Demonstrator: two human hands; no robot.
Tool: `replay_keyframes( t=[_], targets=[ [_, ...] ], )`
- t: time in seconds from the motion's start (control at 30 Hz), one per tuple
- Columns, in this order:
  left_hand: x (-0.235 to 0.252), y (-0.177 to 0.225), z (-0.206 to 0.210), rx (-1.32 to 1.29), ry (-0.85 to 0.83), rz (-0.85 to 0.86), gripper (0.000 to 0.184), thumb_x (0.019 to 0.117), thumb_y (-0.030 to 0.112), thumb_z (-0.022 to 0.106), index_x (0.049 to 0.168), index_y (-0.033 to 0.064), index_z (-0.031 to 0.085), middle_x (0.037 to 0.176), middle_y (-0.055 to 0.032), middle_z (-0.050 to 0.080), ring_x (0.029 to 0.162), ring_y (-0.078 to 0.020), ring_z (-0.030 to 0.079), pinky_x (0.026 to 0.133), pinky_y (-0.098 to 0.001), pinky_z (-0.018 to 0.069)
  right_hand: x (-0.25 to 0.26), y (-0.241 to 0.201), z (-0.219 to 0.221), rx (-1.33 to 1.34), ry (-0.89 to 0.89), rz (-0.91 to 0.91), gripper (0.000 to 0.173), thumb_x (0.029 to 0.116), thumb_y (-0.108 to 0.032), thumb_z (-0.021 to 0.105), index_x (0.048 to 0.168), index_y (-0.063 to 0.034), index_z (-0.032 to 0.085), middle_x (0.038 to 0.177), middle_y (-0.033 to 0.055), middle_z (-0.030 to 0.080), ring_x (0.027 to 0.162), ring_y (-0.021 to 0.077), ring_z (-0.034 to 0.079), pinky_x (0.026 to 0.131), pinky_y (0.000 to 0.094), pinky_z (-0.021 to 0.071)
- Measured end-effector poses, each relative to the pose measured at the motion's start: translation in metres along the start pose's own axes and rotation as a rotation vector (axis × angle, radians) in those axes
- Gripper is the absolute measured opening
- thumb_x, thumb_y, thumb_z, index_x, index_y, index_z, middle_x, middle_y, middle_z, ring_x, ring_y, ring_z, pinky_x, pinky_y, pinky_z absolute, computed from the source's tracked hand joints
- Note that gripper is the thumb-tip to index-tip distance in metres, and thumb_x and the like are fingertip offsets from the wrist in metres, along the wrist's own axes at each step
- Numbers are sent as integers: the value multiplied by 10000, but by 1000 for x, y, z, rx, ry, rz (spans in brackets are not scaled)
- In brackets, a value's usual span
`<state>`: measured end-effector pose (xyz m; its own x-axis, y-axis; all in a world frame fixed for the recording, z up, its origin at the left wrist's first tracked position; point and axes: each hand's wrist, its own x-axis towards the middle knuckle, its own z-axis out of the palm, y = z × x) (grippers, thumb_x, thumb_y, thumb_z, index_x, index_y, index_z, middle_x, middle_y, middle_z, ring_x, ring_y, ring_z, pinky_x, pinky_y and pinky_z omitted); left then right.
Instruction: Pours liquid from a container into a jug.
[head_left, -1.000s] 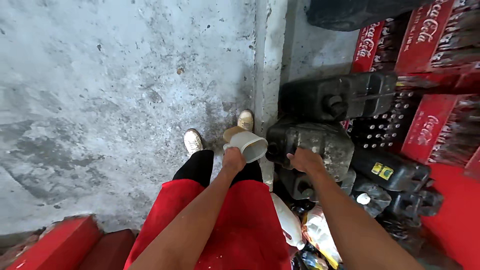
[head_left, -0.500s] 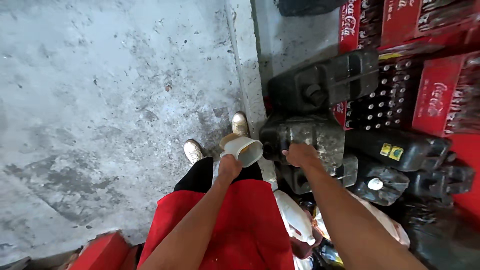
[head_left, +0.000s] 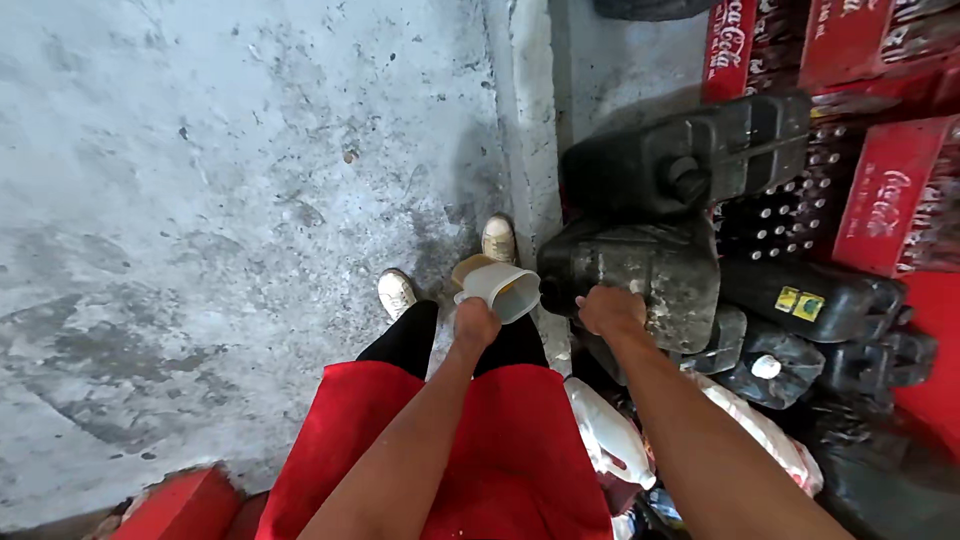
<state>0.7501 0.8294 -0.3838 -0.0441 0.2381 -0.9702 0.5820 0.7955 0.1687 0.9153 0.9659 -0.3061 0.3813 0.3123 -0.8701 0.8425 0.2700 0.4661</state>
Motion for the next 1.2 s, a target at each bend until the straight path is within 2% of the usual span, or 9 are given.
replay_keyframes(
  t=[0.13,0.23,0.3,0.5,0.83,1.07,1.2],
  targets=[
    [6,-16,-7,-56,-18,-9,384,1004,369,587,1011,1,697,1094,-217,697,1056,-365,692,881,-566,563,-8,-34,9,-2,25,64,511,1042,-506,496,1148,-51,704,1206,205,700,1176,390,654,954,629,498],
    [14,-28,-9,-104,-31,0,351,992,331,596,1008,-4,699,1101,-220,697,1061,-363,691,882,-565,565,-8,-51,16,-5,53,93,466,1036,-470,519,1154,-56,698,1188,209,702,1143,396,665,915,637,507],
    [17,-34,-7,-121,-41,6,341,998,322,592,1014,-2,696,1113,-222,692,1074,-365,687,885,-565,563,-8,-59,19,-30,47,109,462,1042,-470,508,1169,-65,691,1196,199,703,1152,379,668,928,625,508],
    [30,-47,-4,-149,-10,58,321,997,292,597,1006,-14,690,1118,-230,681,1078,-371,679,891,-562,561,-11,-82,24,-27,74,144,442,1039,-458,511,1110,-70,711,1149,187,721,1110,371,688,886,610,528],
    [43,-49,-6,-144,-19,82,323,1003,279,573,1003,-19,698,1136,-235,672,1120,-374,662,922,-558,551,-8,-84,27,-10,88,152,454,1041,-464,509,1111,-58,701,1161,210,711,1109,395,683,875,633,528],
    [43,-46,-10,-126,-27,78,329,1007,279,568,1002,-25,694,1150,-235,667,1133,-370,657,926,-547,552,-5,-84,28,-35,81,161,443,1034,-467,514,1122,-73,698,1163,193,714,1108,382,687,866,619,537],
    [40,-45,-11,-127,-25,65,318,998,280,589,993,-20,696,1122,-231,679,1101,-372,671,911,-550,558,-6,-83,26,-37,74,151,451,1036,-467,511,1125,-67,699,1166,188,714,1107,366,688,876,610,534]
  ],
)
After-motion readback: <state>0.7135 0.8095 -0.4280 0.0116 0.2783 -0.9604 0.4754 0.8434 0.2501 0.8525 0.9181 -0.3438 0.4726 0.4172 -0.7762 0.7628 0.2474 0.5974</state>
